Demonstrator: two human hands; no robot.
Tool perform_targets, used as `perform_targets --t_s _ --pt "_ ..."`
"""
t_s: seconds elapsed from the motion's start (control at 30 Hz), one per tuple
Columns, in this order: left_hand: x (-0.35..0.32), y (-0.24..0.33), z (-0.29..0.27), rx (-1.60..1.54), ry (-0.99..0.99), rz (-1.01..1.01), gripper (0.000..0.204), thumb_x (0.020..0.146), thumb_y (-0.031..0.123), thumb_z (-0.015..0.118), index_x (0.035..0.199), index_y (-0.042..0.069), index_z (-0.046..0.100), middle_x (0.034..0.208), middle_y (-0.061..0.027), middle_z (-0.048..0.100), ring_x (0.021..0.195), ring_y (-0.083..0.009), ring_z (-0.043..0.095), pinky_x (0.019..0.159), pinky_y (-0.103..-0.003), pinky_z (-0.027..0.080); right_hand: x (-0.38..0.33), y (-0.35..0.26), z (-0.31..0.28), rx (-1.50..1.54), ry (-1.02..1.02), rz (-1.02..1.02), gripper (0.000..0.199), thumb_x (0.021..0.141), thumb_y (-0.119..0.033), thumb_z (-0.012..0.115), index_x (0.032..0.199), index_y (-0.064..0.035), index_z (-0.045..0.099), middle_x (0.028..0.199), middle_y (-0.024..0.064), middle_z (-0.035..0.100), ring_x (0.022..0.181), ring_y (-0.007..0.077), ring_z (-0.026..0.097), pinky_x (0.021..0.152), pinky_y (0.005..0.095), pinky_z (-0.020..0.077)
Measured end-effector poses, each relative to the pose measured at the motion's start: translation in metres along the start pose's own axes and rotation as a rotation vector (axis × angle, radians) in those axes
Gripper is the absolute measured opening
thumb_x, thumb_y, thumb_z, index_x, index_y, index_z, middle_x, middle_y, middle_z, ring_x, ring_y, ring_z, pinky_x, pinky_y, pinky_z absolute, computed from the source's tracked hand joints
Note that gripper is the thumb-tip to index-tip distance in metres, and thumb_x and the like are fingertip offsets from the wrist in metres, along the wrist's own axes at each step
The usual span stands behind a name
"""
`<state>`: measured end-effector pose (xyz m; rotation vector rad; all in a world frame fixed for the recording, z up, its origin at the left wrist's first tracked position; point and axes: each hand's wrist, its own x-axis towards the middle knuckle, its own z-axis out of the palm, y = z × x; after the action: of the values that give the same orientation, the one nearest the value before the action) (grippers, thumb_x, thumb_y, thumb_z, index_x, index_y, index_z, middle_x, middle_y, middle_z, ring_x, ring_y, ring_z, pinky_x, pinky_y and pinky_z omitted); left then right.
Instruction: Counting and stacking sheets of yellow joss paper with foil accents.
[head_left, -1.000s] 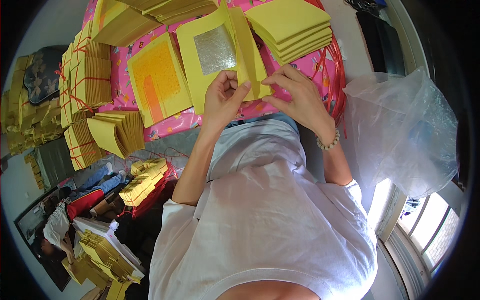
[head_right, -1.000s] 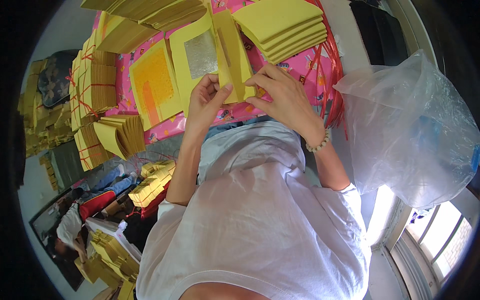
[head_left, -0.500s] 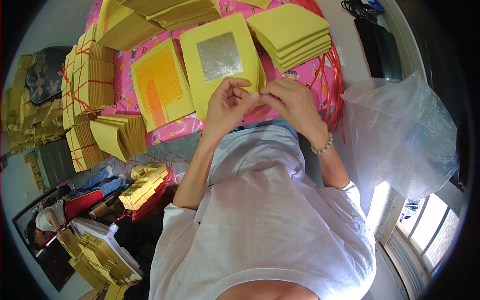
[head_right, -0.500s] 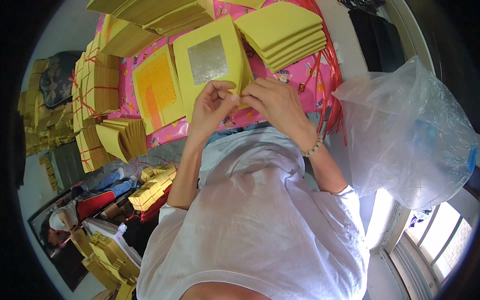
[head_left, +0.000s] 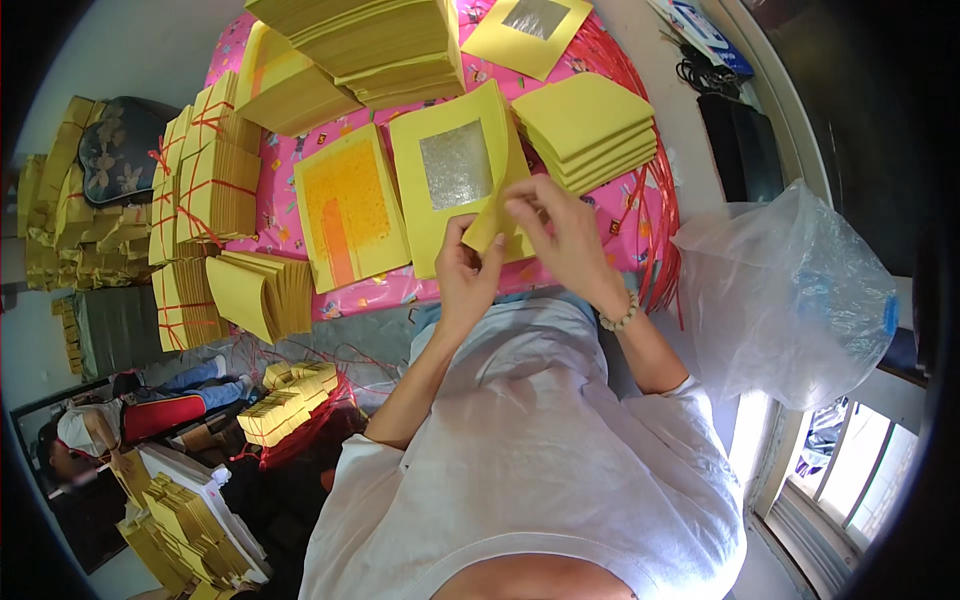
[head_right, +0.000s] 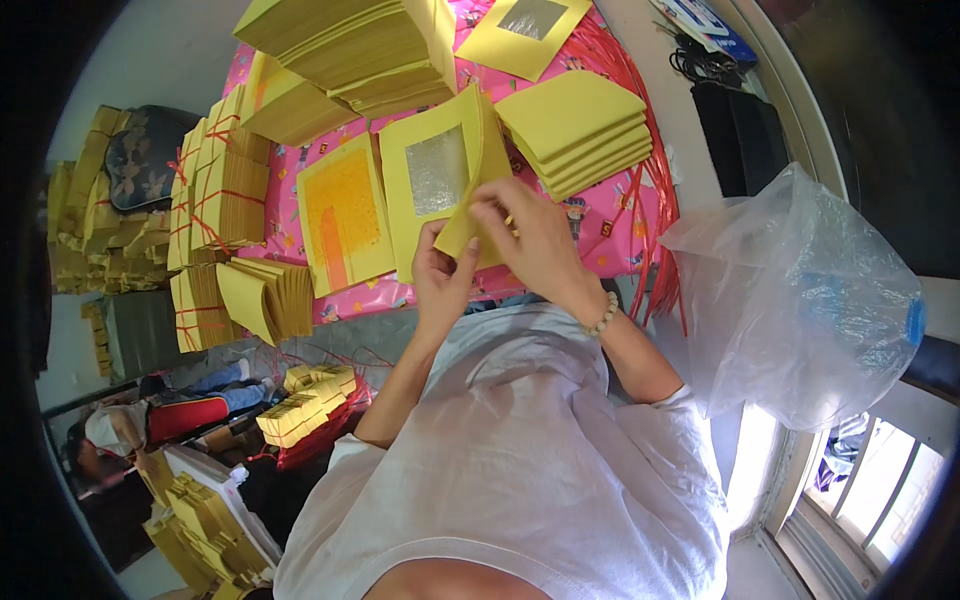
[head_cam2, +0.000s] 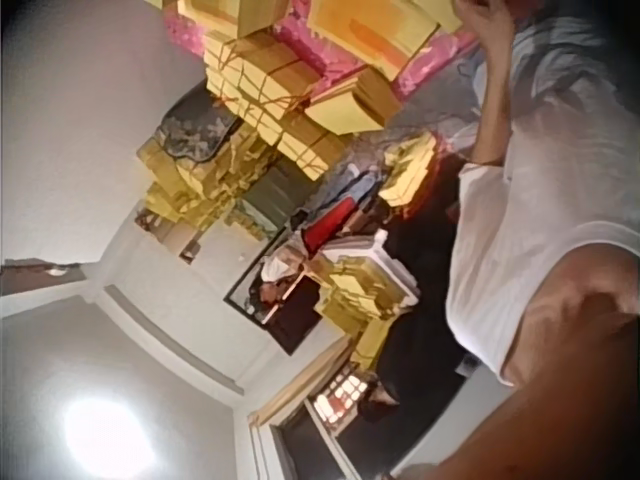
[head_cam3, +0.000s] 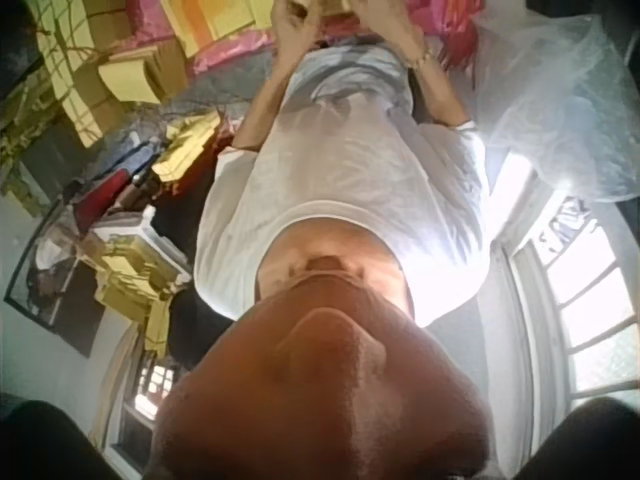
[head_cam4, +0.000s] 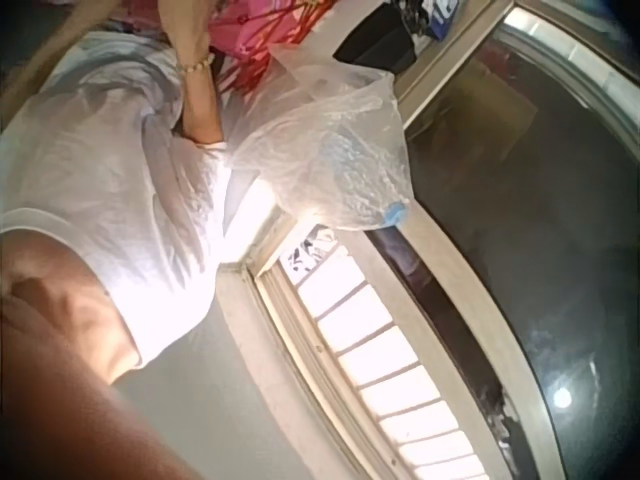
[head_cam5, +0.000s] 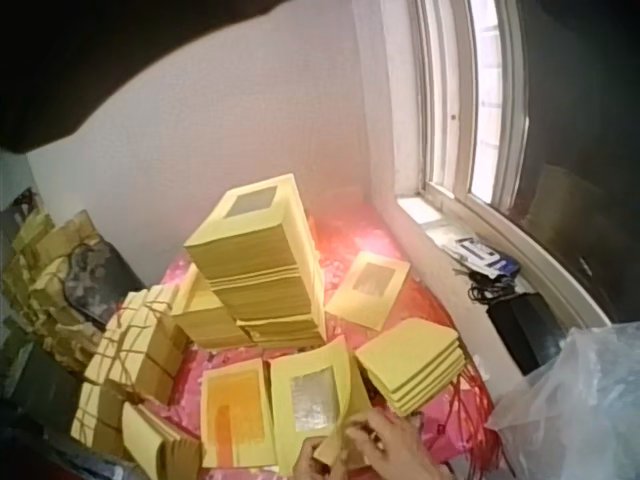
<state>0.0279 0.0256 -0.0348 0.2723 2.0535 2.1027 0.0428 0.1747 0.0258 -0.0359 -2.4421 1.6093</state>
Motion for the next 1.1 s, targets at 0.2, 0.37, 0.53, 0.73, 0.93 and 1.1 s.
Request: perform_targets --t_s 0.2,0.37,0.53,0.73,0.93,1.1 --pt "0.005 0.022 -0.017 -0.245 0.016 -0.131 0.028 0.088 0.004 0.062 0.114 -0.002 0.056 0.095 -0.0017 0.063 0.071 -0.0035 0.054 0.059 -0.019 0.041 0.008 0.033 0.023 0.022 -0.053 -0.09 0.036 0.093 -0.013 0.055 0.125 -0.0003 0.045 0.102 0.0168 0.063 0.091 0.0244 0.064 0.078 0.0316 0.0504" --pt "0.007 0.039 -0.046 0.13 0.017 0.045 0.022 0.087 0.006 0.063 0.107 -0.003 0.063 0.1 -0.0035 0.063 0.09 -0.0081 0.057 0.076 -0.023 0.045 0.021 0.023 0.022 0.303 -0.278 0.175 0.055 0.091 -0.017 0.059 0.136 -0.0015 0.032 0.131 0.016 0.047 0.118 0.0263 0.051 0.092 0.0378 0.0463" --pt "0.014 0.068 -0.06 -0.041 -0.022 0.127 0.025 0.091 0.009 0.057 0.114 -0.002 0.059 0.113 -0.0061 0.061 0.102 -0.0117 0.056 0.087 -0.026 0.043 0.043 0.024 0.022 0.408 -0.281 -0.062 0.102 0.072 -0.026 0.082 0.145 -0.0036 0.015 0.145 0.0137 0.03 0.134 0.0251 0.03 0.108 0.0394 0.0316" --pt "0.021 0.077 -0.074 -0.225 -0.227 0.018 0.033 0.095 0.014 0.053 0.125 0.0 0.049 0.115 -0.0058 0.06 0.103 -0.0109 0.055 0.089 -0.027 0.044 0.048 0.004 0.019 0.6 -0.421 -0.141 0.115 0.06 -0.02 0.089 0.146 -0.0051 0.014 0.145 0.0106 0.03 0.135 0.0209 0.029 0.11 0.037 0.028" --pt "0.036 0.081 -0.059 -0.28 -0.202 0.184 0.033 0.095 0.012 0.051 0.126 0.002 0.048 0.116 -0.0051 0.057 0.106 -0.0109 0.052 0.091 -0.027 0.042 0.036 0.011 0.015 0.394 -0.497 0.036 0.085 0.065 -0.015 0.085 0.136 -0.0052 0.041 0.127 0.0073 0.052 0.12 0.0174 0.047 0.101 0.0333 0.0395" --pt "0.049 0.065 -0.058 0.37 0.075 0.597 0.03 0.093 0.008 0.054 0.122 0.002 0.053 0.112 -0.006 0.057 0.105 -0.0121 0.052 0.093 -0.027 0.04 0.036 0.016 0.02 0.435 -0.371 0.008 0.064 0.07 -0.016 0.082 0.126 -0.0025 0.052 0.116 0.0059 0.06 0.106 0.0141 0.055 0.091 0.0298 0.0459"
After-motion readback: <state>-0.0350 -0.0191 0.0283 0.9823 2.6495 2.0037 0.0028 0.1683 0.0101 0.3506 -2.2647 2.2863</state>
